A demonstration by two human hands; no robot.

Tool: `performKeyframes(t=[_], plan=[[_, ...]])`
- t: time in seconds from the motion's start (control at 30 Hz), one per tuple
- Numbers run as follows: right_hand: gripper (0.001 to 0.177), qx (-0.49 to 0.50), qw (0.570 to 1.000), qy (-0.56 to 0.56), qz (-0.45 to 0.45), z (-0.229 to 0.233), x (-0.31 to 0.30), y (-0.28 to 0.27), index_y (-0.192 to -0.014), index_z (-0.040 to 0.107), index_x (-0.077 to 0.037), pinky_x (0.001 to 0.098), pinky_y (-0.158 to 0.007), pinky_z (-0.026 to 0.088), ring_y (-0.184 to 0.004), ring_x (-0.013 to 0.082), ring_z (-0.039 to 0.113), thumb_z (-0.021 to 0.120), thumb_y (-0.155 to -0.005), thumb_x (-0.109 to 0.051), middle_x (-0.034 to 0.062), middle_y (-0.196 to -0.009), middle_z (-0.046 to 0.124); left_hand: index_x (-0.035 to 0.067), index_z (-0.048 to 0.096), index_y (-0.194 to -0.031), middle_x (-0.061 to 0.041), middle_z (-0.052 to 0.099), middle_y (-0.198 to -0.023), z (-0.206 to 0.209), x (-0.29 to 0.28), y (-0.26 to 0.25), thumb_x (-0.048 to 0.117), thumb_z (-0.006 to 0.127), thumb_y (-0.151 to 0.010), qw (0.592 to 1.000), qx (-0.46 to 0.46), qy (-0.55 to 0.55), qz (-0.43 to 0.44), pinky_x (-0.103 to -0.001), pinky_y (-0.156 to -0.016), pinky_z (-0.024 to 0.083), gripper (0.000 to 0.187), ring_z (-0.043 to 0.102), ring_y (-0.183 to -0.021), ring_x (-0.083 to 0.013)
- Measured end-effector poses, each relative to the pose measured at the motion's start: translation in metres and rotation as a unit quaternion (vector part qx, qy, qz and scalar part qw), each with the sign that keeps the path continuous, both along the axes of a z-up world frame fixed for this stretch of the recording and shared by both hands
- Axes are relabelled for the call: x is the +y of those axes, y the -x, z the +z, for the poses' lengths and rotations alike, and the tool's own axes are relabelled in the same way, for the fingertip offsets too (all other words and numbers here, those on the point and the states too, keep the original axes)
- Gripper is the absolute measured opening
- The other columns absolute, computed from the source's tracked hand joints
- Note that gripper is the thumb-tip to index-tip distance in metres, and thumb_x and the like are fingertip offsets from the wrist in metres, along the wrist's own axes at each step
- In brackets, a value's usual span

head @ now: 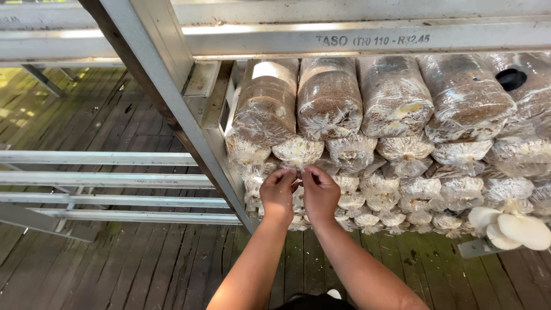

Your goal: The person manipulates plastic bags filled with substrate on a wooden rack, picking mushrooms from the openings of the bags by hand.

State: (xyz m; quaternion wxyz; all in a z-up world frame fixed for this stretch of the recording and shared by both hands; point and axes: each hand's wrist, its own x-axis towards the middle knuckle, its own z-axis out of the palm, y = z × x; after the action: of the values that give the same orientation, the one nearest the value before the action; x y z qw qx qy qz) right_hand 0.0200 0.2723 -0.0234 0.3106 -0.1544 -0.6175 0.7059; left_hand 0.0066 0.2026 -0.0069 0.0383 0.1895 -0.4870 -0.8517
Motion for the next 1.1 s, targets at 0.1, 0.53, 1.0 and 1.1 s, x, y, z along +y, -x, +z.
performKeyframes(t=[0.1,0.53,1.0,1.1], plan=[[0.022,0.018,1.000,-0.019,-0.004,0.003,-0.015,-0.008,-0.107,0.076,0.007,0.0406,-0.074,0.061,-0.083,0.0232,0.073,0.075,-0.085,0.003,0.0262,-0.090,0.076,-0.003,0.075,-0.101,-0.017,0.068,-0.095,-0.006,0.000,-0.001,0.009,0.077,-0.089,0.999,0.016,0.032,-0.017,-0.041,-0.082,0.057,0.017,0.060,-0.091,-0.0203],[0.014,0.057,0.991,-0.080,-0.089,0.004,-0.037,0.001,-0.103,0.077,0.006,0.0374,-0.073,0.061,-0.083,0.0211,0.073,0.073,-0.090,0.005,0.0217,-0.092,0.076,0.001,0.081,-0.097,-0.019,0.078,-0.079,-0.011,-0.016,0.008,0.004,0.076,-0.088,0.982,0.122,0.142,0.025,-0.038,-0.069,0.064,0.010,0.072,-0.074,-0.0168],[0.015,0.099,0.961,-0.214,-0.145,-0.011,-0.043,0.012,-0.109,0.078,0.002,0.0421,-0.070,0.067,-0.089,0.0354,0.076,0.075,-0.094,-0.001,0.0232,-0.096,0.077,0.009,0.082,-0.101,-0.012,0.079,-0.088,-0.041,-0.033,0.032,0.010,0.076,-0.093,0.834,0.374,0.400,0.069,-0.037,-0.065,0.064,0.010,0.076,-0.079,-0.0293],[0.017,0.086,0.935,-0.313,-0.143,0.009,-0.043,0.005,-0.110,0.078,0.000,0.0412,-0.069,0.067,-0.087,0.0360,0.076,0.076,-0.093,0.001,0.0204,-0.099,0.078,0.010,0.080,-0.096,-0.004,0.078,-0.091,-0.054,-0.044,0.051,0.020,0.072,-0.096,0.690,0.453,0.555,0.101,-0.031,-0.071,0.063,0.013,0.075,-0.084,-0.0209]])
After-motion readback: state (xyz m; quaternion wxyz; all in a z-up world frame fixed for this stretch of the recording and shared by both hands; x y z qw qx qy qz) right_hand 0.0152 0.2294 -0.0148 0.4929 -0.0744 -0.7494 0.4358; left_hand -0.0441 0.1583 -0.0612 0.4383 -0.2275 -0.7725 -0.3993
